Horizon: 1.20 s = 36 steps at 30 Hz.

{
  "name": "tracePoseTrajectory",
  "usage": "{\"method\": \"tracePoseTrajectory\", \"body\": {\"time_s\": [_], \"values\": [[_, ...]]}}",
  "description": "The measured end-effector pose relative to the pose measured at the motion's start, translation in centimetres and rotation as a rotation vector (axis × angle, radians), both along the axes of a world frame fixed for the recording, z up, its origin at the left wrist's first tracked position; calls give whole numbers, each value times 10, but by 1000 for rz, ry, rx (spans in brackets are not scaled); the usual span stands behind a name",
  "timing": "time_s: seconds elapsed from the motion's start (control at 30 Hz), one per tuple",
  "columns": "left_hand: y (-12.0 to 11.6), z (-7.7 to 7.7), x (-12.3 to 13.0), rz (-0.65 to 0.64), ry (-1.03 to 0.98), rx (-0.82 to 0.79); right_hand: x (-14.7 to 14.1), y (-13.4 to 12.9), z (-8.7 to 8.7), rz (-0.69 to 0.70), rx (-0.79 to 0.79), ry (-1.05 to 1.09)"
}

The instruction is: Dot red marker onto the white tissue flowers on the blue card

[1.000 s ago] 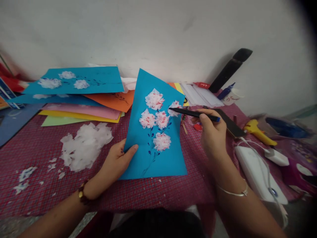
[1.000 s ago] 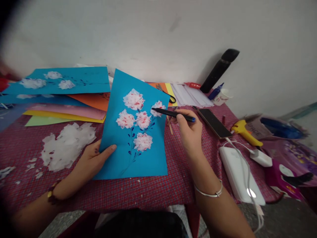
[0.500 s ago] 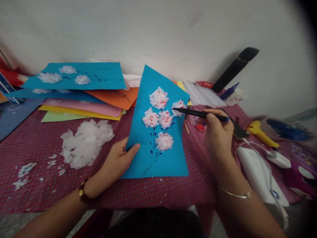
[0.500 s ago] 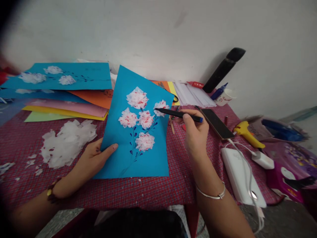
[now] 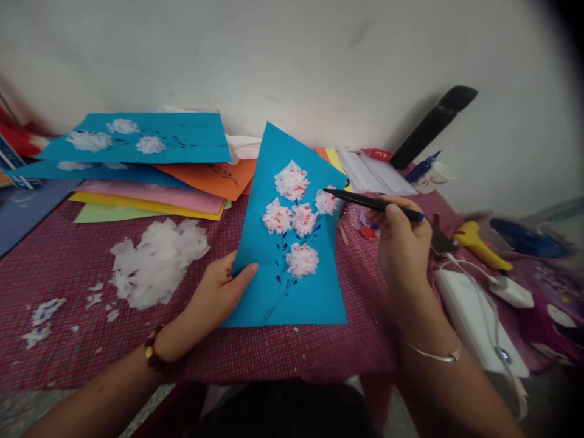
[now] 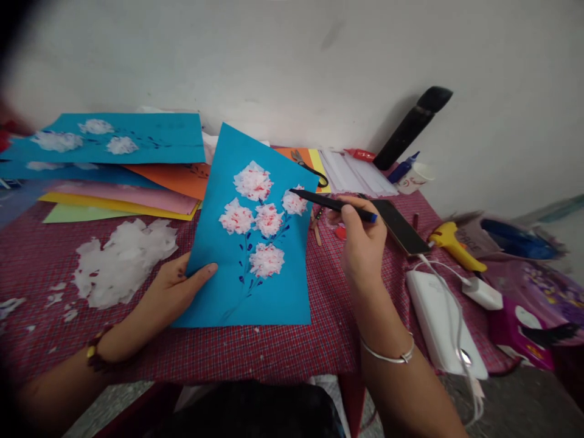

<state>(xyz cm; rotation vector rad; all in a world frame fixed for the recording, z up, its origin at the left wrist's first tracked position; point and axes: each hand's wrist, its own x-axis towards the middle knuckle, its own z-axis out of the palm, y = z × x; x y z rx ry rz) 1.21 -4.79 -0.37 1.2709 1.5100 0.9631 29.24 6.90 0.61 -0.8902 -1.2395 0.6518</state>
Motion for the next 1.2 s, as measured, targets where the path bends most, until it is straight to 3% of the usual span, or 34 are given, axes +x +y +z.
{"method": "tracePoseTrajectory", "body": {"time_s": [0.97,1.2], "values": [[-1,4,2,19,-26,6,-2,-2,-2,-14,-27,-93],[1,4,-1,27,-101,-19,2,2,5,-75,42,112]]}}
